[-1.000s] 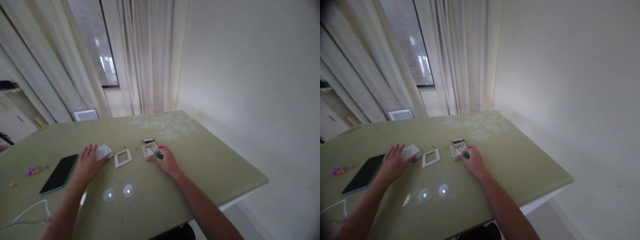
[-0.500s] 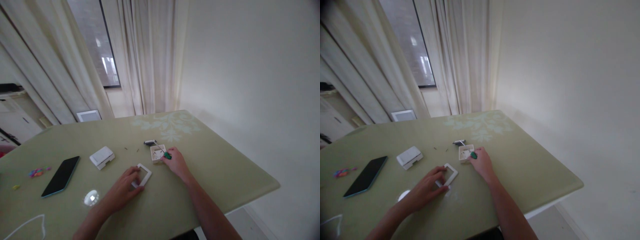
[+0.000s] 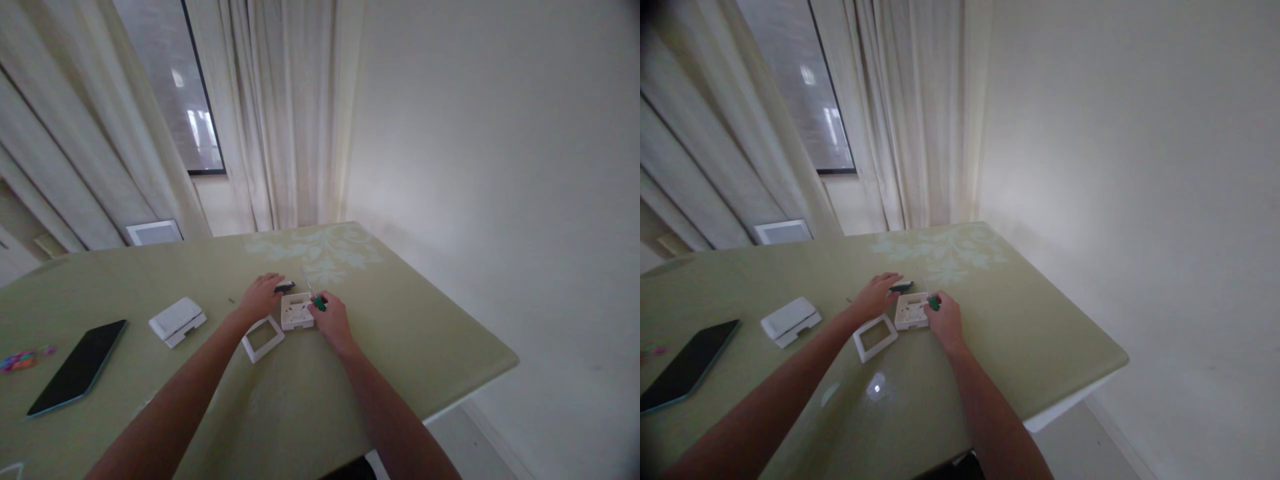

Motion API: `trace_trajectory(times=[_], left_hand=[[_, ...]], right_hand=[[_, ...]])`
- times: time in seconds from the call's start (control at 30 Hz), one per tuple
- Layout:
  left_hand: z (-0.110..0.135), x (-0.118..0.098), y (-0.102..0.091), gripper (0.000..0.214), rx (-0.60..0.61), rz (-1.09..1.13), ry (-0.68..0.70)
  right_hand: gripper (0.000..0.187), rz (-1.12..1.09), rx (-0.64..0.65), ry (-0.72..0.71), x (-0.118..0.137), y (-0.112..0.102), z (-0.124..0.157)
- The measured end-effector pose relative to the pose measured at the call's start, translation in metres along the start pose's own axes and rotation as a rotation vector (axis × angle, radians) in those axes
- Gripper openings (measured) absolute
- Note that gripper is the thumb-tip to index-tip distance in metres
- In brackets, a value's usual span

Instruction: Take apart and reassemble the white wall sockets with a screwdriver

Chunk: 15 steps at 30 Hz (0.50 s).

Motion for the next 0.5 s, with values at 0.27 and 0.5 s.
trace_trajectory(times=[0.27,0.5], left_hand=[[-0.012,0.010,0.010,0.034,0.065,-0.015,-0.035],[0.001,-0.018,-0.017,0.043,-0.141,-0.005,0.016]], right_hand=[[0.006,-0.085,0.007,0.047,0.003,0.002,0.000],[0.031,-0.325,0.052,0.116,0.019,-0.006,0.003]])
Point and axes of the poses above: each hand's wrist, its own z-axis away from the middle knuckle, its own y-axis out of the palm, x = y × z, the point moved 1 cm from there along -z, towards the middle knuckle, and after that the axes turned 14 degrees about y, right-handed, at the moved point
